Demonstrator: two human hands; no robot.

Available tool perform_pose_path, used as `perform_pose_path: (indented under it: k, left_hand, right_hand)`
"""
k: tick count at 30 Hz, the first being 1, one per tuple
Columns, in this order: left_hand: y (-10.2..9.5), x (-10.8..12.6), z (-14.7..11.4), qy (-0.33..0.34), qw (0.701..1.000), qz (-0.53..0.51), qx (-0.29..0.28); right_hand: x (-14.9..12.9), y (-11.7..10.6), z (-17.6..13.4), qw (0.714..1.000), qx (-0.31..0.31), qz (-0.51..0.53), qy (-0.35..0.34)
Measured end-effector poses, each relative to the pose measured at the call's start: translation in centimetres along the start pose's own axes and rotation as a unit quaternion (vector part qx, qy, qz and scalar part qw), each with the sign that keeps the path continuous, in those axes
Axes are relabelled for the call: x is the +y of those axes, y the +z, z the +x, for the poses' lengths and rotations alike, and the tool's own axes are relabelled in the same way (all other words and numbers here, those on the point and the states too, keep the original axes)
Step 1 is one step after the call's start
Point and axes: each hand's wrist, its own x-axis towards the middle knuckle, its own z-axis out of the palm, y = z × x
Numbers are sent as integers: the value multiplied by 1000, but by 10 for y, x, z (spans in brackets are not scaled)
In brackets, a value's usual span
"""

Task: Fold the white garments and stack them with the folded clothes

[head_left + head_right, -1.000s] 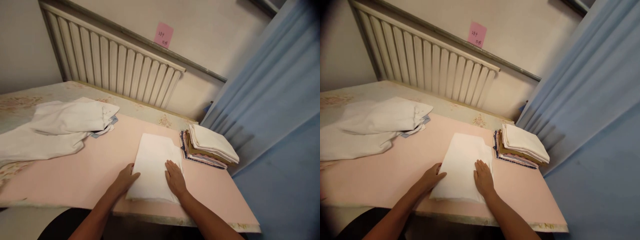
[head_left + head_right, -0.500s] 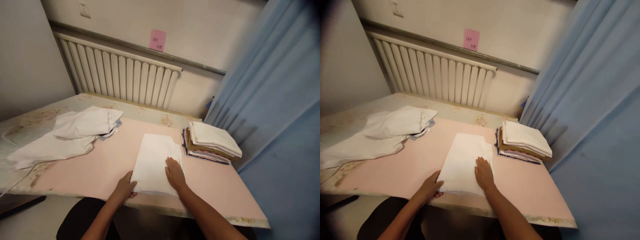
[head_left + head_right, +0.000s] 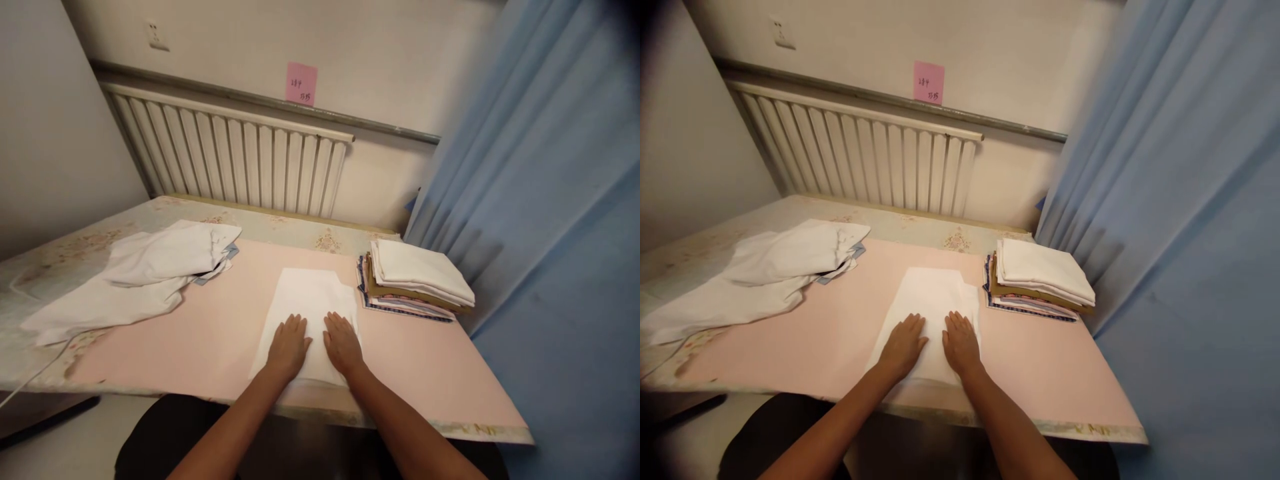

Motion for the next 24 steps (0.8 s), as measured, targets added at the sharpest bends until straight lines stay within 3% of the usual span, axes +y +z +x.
perform_pose_path:
  k: [6, 12, 16, 20, 24]
  left_hand:
    - [30, -4, 1, 56, 998, 30, 29]
    - [32, -6, 0, 55, 996, 44, 48]
    - [31, -5, 0, 56, 996, 47, 55]
    - [30, -6, -1, 63, 995, 46, 66]
    - [32, -7, -1, 65, 994, 57, 74]
  right_hand:
    - [2, 0, 0, 1000, -4, 17, 3]
    - [6, 7, 1, 999, 2, 30, 14]
    - [-7, 18, 14, 999, -20, 28, 43]
    - [-24, 24, 37, 997, -35, 43, -49]
    - [-11, 26, 58, 994, -32, 24, -106]
